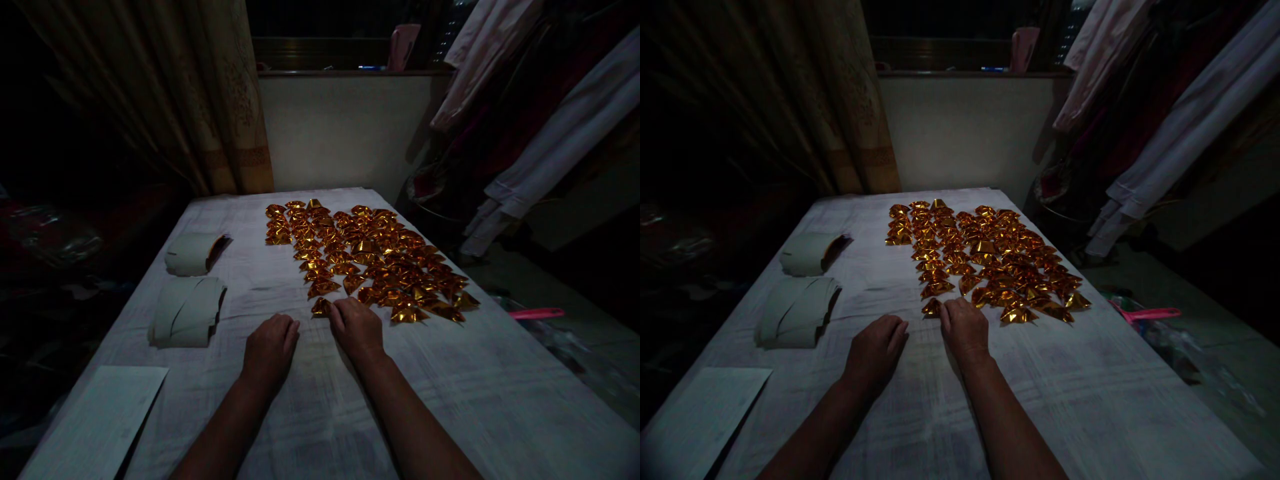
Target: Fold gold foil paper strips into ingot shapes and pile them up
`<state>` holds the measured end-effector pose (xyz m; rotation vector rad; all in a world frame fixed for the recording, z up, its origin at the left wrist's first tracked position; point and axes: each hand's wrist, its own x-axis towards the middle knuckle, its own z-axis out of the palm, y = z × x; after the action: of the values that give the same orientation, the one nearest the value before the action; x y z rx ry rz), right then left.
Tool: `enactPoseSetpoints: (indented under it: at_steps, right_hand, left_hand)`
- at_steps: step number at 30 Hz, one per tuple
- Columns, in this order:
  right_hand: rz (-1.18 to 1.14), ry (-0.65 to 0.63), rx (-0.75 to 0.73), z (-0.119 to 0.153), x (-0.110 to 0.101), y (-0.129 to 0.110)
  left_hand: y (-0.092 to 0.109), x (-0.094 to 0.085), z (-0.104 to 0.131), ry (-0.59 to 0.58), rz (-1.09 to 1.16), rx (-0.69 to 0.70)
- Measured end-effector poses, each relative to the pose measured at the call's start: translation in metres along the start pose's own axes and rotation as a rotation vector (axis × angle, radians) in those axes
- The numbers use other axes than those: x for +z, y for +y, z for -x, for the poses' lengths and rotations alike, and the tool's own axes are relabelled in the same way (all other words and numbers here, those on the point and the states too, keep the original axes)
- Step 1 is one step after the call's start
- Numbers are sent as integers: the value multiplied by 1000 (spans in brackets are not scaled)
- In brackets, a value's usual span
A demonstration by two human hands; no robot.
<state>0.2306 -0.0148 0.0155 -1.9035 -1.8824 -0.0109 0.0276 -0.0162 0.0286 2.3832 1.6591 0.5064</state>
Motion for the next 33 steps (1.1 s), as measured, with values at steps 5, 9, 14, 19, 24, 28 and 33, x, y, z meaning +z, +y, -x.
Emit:
enactPoseSetpoints:
  at_steps: [5,9,14,19,24,28,33]
  right_hand:
    - [91,24,-7,-2,-3,2]
    - [127,55,12,-4,-4,2]
    - [135,54,31,-5,-4,1]
    - [139,98,20,-1,-3,2]
    - [70,153,-54,12,-4,-3]
    - [-21,18,-151,27,1,-17]
    - [-24,-121,-184,35,7,-25]
  left_hand:
    - [-3,5,3,41,-27,20]
    - [-2,5,4,47,-39,24]
    - [-1,5,4,55,-45,26]
    - [-2,7,4,74,-39,8]
    - [-2,7,3,89,80,-26]
    - [-7,5,2,111,154,-24]
    - [-16,-1,5,126,249,38]
